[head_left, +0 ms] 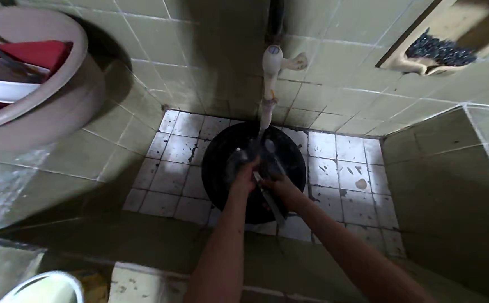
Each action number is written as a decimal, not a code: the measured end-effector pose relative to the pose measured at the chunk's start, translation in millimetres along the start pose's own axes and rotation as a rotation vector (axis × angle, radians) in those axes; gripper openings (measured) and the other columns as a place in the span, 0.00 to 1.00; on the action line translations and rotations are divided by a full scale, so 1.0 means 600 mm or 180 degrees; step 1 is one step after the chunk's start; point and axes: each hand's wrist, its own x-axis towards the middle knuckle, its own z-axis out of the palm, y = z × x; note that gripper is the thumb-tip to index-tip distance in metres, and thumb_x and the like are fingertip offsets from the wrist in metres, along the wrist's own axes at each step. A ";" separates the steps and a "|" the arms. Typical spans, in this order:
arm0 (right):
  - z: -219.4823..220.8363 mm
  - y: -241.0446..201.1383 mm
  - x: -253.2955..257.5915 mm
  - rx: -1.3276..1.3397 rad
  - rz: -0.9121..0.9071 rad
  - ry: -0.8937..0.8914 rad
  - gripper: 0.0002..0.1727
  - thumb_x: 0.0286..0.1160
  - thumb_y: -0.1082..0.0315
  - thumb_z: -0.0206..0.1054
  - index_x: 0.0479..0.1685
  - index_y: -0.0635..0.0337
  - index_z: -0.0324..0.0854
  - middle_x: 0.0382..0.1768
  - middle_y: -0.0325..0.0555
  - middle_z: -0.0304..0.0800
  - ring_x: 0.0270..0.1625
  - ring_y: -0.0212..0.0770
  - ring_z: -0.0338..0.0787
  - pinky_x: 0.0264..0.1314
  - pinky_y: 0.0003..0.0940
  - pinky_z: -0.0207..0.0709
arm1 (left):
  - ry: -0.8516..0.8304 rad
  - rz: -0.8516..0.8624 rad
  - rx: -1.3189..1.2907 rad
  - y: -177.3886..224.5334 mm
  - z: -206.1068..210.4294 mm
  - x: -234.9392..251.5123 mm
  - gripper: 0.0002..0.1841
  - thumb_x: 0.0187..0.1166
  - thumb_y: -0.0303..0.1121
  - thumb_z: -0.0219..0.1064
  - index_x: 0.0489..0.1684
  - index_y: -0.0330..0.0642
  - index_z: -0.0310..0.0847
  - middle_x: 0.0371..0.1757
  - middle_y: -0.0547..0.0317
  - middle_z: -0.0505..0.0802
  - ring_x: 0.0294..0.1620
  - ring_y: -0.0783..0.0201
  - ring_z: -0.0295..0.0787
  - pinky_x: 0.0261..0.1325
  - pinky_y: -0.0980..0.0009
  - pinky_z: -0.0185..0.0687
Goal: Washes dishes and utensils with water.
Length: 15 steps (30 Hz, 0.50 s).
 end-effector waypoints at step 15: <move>-0.080 -0.018 -0.050 -0.0302 0.0105 -0.1240 0.17 0.90 0.63 0.56 0.72 0.54 0.68 0.40 0.46 0.88 0.23 0.35 0.85 0.25 0.28 0.83 | -0.0452 0.0093 -0.1024 0.030 0.007 -0.015 0.15 0.90 0.37 0.52 0.63 0.39 0.74 0.48 0.48 0.89 0.43 0.54 0.91 0.45 0.59 0.90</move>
